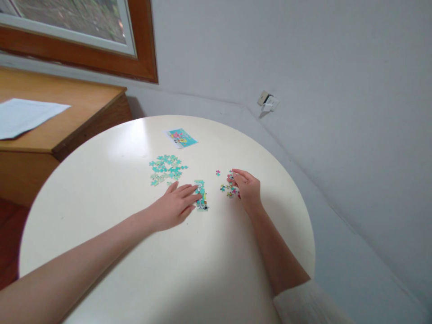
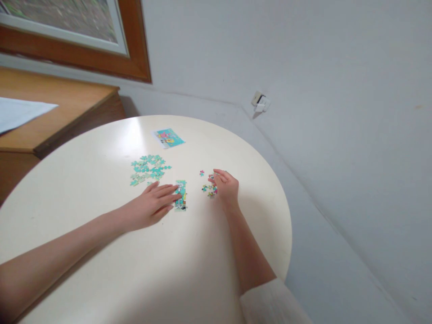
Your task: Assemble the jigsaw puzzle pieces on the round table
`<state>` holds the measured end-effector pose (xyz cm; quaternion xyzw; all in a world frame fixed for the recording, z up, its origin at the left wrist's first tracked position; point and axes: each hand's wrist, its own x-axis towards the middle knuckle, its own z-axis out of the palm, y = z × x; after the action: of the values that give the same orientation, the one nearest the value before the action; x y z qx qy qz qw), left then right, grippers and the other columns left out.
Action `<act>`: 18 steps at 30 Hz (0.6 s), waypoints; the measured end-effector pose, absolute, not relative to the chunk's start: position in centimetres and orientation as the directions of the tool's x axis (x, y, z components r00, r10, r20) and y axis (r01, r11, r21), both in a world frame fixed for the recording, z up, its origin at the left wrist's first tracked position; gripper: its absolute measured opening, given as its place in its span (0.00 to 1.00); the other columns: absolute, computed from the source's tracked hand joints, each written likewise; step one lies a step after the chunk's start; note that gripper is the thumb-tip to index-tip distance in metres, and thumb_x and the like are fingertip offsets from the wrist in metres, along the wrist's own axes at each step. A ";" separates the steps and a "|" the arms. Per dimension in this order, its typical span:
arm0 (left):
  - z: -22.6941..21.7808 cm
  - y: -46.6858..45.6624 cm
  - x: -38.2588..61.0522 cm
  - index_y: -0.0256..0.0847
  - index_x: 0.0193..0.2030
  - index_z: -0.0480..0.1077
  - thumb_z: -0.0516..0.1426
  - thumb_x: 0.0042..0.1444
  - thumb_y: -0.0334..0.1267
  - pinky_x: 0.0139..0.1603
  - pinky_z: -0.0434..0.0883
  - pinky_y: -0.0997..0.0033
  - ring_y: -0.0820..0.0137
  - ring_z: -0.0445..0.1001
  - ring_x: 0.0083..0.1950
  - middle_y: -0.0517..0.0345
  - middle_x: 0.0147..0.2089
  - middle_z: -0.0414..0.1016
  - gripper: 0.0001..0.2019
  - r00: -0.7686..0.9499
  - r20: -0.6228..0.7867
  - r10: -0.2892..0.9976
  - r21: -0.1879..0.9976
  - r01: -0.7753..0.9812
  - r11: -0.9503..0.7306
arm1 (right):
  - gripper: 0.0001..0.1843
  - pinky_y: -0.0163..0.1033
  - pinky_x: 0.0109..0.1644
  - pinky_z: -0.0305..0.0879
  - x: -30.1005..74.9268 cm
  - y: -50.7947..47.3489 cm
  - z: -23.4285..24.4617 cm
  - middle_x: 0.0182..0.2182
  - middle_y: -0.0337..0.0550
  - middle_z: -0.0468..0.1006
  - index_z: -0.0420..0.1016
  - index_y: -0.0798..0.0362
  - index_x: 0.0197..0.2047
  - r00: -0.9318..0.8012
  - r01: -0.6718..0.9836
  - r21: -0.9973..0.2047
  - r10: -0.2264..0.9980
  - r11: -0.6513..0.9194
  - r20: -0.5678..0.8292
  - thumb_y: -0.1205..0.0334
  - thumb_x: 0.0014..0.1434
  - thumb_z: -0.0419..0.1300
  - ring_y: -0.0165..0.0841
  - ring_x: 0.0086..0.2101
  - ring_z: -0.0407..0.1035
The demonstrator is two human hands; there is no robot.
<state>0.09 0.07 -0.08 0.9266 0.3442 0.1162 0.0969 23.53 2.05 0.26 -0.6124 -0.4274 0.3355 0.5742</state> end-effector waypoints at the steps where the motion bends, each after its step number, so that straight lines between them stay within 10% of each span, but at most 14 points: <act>1: -0.1 0.1 0.1 0.44 0.57 0.63 0.44 0.61 0.36 0.62 0.51 0.42 0.58 0.59 0.62 0.48 0.62 0.61 0.18 0.737 0.148 0.659 0.256 0.615 -0.746 | 0.16 0.37 0.34 0.69 23.6 2.1 0.3 0.27 0.47 0.80 0.75 0.57 0.36 0.414 0.150 -0.988 0.905 0.032 0.093 0.56 0.45 0.61 0.34 0.30 0.75; 18: 0.0 0.0 0.1 0.43 0.56 0.63 0.44 0.61 0.36 0.62 0.51 0.42 0.59 0.59 0.62 0.48 0.62 0.61 0.18 0.738 0.153 0.657 0.256 0.613 -0.748 | 0.17 0.37 0.33 0.69 23.8 2.2 -0.2 0.26 0.46 0.80 0.77 0.57 0.35 0.384 0.204 -0.977 0.913 0.058 0.135 0.55 0.43 0.62 0.33 0.28 0.74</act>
<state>0.12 0.05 0.02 0.9274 0.3424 0.1173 0.0946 23.83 2.18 -0.21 -0.6103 -0.4576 0.3136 0.5655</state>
